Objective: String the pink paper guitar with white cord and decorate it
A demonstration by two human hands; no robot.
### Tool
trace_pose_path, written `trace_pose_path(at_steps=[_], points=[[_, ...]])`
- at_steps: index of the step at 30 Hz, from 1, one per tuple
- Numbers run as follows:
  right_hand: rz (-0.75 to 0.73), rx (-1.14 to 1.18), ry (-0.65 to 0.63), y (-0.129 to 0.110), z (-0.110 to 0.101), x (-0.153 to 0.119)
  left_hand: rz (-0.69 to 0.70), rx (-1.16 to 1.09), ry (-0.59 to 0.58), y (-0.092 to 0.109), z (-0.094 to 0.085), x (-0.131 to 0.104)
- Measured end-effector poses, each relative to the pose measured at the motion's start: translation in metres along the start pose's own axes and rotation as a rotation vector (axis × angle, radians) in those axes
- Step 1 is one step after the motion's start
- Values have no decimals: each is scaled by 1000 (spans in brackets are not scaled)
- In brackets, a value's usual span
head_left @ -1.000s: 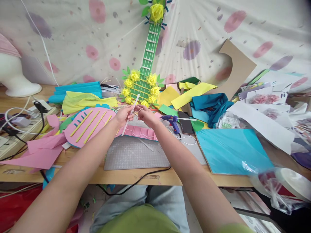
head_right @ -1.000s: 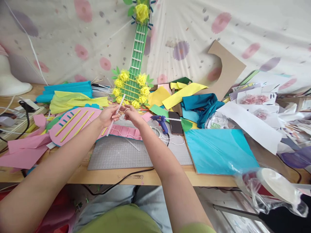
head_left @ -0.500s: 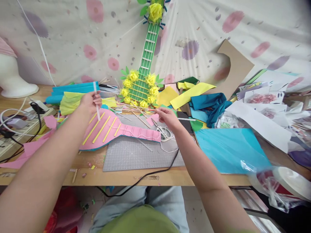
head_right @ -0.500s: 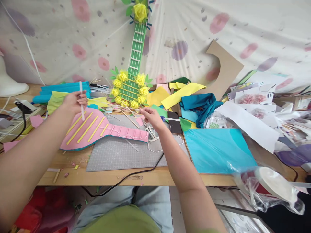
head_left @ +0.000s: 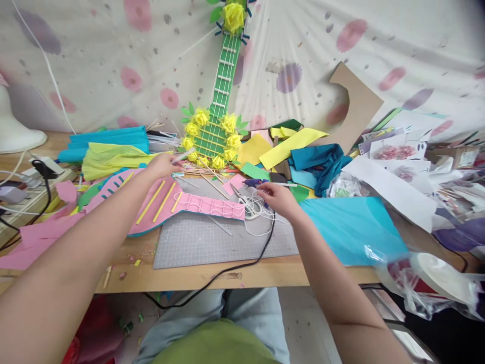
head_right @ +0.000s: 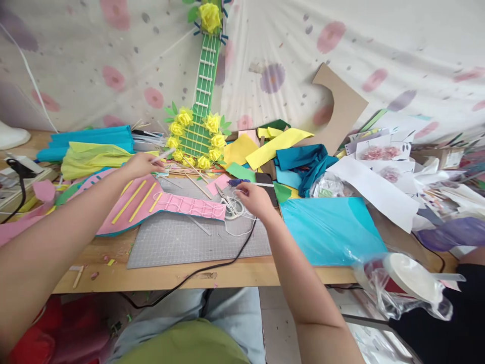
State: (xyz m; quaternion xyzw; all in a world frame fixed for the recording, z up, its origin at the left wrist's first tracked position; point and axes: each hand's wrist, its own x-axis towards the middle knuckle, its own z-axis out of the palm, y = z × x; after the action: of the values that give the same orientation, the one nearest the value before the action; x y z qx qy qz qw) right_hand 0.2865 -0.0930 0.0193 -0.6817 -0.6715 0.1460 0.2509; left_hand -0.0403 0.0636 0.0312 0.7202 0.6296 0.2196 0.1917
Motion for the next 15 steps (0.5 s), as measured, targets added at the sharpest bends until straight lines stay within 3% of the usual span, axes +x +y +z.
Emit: trace_pose_path(at_steps=[4, 10, 12, 15], points=[[-59, -340, 94, -26, 28, 3, 97, 526, -223, 27, 24, 0], [-411, -366, 85, -52, 54, 6, 149, 640, -373, 25, 49, 8], [-513, -340, 26, -58, 58, 8, 187, 688, -404, 18, 52, 13], [-648, -379, -194, -66, 61, 5, 264, 750, -362, 12, 53, 17]])
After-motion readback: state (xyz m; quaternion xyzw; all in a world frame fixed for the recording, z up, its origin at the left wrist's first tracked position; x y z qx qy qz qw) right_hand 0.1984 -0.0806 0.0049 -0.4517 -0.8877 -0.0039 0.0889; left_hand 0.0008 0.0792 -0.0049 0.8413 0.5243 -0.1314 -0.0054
